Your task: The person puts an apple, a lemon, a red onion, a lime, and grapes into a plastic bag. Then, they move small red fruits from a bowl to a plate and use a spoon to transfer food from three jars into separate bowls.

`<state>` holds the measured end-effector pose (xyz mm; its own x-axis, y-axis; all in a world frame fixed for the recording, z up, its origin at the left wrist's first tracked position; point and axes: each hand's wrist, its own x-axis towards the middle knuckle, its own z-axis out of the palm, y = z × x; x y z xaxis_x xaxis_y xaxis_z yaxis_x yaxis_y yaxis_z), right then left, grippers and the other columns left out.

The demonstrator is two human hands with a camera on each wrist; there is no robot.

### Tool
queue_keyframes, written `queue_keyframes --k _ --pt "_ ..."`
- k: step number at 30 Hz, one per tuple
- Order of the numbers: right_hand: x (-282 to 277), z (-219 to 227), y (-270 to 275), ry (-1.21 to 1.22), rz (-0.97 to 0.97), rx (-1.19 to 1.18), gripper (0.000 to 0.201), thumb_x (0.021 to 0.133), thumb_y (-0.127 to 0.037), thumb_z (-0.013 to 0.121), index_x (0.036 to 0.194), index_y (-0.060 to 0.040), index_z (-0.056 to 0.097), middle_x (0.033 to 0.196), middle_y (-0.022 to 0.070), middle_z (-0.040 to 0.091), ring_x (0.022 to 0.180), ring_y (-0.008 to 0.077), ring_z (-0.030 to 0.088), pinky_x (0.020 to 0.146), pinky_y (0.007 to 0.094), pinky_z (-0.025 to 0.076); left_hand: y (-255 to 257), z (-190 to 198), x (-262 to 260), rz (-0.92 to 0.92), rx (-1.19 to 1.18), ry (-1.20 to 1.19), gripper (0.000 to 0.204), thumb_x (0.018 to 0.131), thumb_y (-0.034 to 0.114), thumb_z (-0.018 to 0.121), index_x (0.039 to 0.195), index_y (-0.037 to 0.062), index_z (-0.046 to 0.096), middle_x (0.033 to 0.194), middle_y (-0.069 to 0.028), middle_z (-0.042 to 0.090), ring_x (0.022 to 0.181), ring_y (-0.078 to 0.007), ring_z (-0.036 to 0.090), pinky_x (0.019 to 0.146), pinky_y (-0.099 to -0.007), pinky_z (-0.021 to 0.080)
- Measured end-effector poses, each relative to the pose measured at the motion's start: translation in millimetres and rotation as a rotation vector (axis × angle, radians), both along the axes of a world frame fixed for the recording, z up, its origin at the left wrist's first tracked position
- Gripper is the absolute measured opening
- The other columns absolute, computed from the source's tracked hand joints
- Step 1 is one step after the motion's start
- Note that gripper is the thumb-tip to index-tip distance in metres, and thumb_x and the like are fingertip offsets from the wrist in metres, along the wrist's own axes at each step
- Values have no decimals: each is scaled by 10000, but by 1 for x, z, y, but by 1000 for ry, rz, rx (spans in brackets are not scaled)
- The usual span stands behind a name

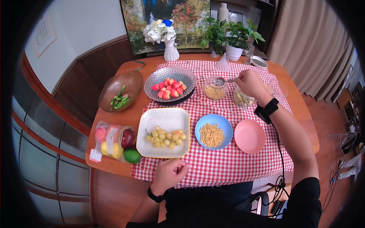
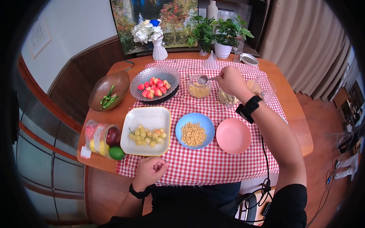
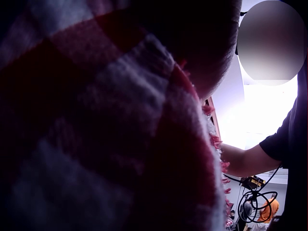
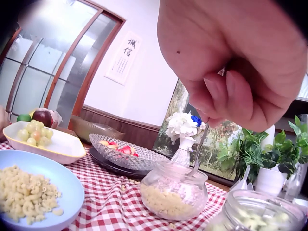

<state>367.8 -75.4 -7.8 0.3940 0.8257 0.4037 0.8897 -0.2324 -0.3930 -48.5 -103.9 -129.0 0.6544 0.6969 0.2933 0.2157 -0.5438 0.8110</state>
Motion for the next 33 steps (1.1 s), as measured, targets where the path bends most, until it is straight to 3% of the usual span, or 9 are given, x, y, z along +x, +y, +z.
queue_keyframes --k 1,5,12,15,17,18,20,23,33 --pt "-1 0 5 -42 22 -29 237 836 -171 720 827 66 737 796 281 702 759 429 709 747 478 577 0 -1 0 -2 -1 4 165 868 79 808 788 26 673 594 -24 574 476 -81 493 467 -265 367" --pt "-2 -6 19 -71 7 -86 195 839 -125 674 841 55 751 844 300 706 829 456 714 813 499 582 1 -3 0 -5 7 -10 165 866 76 813 791 25 675 590 -21 569 474 -79 491 466 -263 368" --pt "8 -25 36 12 -75 -201 236 828 -155 699 894 64 761 894 316 719 869 447 730 815 489 592 2 -4 0 0 21 -14 163 870 66 807 793 26 668 591 -20 562 479 -75 487 466 -263 365" --pt "7 -31 36 103 -125 -201 265 827 -185 723 897 69 759 880 298 735 853 406 752 797 465 595 2 -4 -3 -3 18 48 165 894 139 797 817 42 687 648 -48 634 507 -135 589 489 -286 441" --pt "-1 -28 30 424 -172 -218 261 867 -181 711 879 76 751 802 223 742 730 313 746 661 422 579 2 -4 -3 -1 22 43 166 894 140 798 818 42 687 650 -49 635 508 -135 591 489 -287 442" --pt "-1 -29 29 424 -171 -217 261 867 -181 711 879 76 751 802 223 742 730 313 746 661 422 579 2 -4 -3 -1 27 37 167 894 141 799 818 42 687 652 -50 637 510 -136 593 489 -288 443" --pt "-2 -32 27 738 -137 -136 220 909 -132 679 816 65 713 704 126 673 578 197 629 499 359 478 2 -3 -3 0 26 41 165 893 138 798 817 42 687 655 -50 638 510 -137 595 489 -289 444" --pt "-5 -28 21 988 -100 -50 204 933 -72 643 765 44 657 653 77 588 501 135 495 421 309 356 2 -2 -2 0 17 46 161 892 133 796 815 42 688 658 -50 641 511 -138 597 488 -290 444" --pt "-3 -32 8 1092 -107 31 226 941 -60 656 734 18 614 645 68 561 475 123 456 394 290 305 1 -4 -2 9 18 54 165 890 129 794 805 42 682 654 -53 641 505 -142 594 482 -292 438"
